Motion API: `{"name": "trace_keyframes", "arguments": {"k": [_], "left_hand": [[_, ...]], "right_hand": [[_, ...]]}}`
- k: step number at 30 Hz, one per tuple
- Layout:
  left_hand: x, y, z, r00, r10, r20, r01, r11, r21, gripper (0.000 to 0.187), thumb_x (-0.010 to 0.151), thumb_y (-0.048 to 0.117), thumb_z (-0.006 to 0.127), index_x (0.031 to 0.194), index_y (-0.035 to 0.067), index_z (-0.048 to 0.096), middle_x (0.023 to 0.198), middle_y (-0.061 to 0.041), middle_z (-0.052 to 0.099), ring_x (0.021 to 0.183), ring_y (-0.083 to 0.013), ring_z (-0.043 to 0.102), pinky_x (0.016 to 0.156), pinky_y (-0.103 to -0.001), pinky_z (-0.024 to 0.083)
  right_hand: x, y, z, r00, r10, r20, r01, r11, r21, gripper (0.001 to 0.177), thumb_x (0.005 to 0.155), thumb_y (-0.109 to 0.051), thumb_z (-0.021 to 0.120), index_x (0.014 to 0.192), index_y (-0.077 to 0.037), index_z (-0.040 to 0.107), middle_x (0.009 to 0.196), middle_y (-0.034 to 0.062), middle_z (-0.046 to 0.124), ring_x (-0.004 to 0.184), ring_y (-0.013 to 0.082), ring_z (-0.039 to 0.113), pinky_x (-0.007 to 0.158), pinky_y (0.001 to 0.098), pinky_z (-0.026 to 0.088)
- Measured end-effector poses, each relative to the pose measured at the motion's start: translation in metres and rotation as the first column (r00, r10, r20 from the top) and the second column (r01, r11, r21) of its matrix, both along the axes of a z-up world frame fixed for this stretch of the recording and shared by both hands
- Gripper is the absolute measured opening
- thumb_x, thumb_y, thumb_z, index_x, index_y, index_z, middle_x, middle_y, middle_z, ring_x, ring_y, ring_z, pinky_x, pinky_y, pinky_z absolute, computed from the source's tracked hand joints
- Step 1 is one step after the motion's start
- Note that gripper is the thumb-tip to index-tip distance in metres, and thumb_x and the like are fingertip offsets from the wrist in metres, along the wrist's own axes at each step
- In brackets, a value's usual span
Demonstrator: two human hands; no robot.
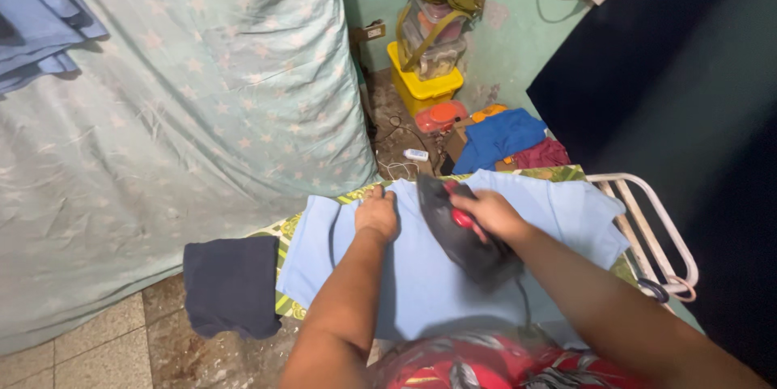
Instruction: The person irons a light blue t-shirt on an ironing board. They repeatedly smooth the fabric, reposition the shirt, and use a steam iron to press the front, back, and sleeves. The shirt is flipped and adjusted multiple times during the process.
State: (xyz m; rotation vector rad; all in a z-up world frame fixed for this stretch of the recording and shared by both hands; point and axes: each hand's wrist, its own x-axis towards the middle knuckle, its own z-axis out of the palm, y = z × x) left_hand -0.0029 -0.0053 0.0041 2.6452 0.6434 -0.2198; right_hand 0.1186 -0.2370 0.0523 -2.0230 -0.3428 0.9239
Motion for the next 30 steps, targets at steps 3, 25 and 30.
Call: {"name": "trace_keyframes", "arguments": {"k": [3, 25, 30], "left_hand": [[0.001, 0.004, 0.000, 1.000, -0.005, -0.003, 0.005, 1.000, 0.014, 0.045, 0.091, 0.009, 0.056, 0.136, 0.014, 0.057, 0.155, -0.012, 0.040, 0.145, -0.0326, 0.038, 0.110, -0.044, 0.044], [0.001, 0.002, -0.002, 0.999, 0.040, -0.013, -0.040, 0.999, 0.000, 0.048, 0.088, 0.008, 0.061, 0.135, 0.017, 0.058, 0.156, -0.010, 0.041, 0.145, -0.0310, 0.039, 0.109, -0.044, 0.045], [-0.005, 0.010, 0.012, 1.000, -0.016, 0.026, 0.015, 0.998, 0.053, 0.045, 0.087, 0.020, 0.068, 0.131, 0.018, 0.062, 0.149, -0.010, 0.049, 0.142, -0.0302, 0.043, 0.111, -0.044, 0.042]], "right_hand": [[0.000, 0.012, 0.011, 0.998, -0.024, -0.054, 0.021, 0.998, -0.061, 0.047, 0.093, -0.045, 0.067, 0.085, 0.001, 0.063, 0.053, 0.0107, 0.056, 0.037, 0.0207, 0.053, 0.038, 0.0359, 0.044], [0.058, -0.057, -0.004, 0.991, -0.114, -0.067, 0.109, 0.992, -0.066, 0.050, 0.090, -0.048, 0.069, 0.085, 0.002, 0.067, 0.053, 0.0114, 0.058, 0.035, 0.0217, 0.053, 0.036, 0.0360, 0.042], [0.006, -0.128, -0.012, 0.986, -0.062, -0.154, 0.055, 0.997, -0.046, 0.046, 0.088, -0.042, 0.068, 0.101, 0.002, 0.072, 0.073, 0.0123, 0.072, 0.035, 0.0213, 0.054, 0.031, 0.0372, 0.041]]}}
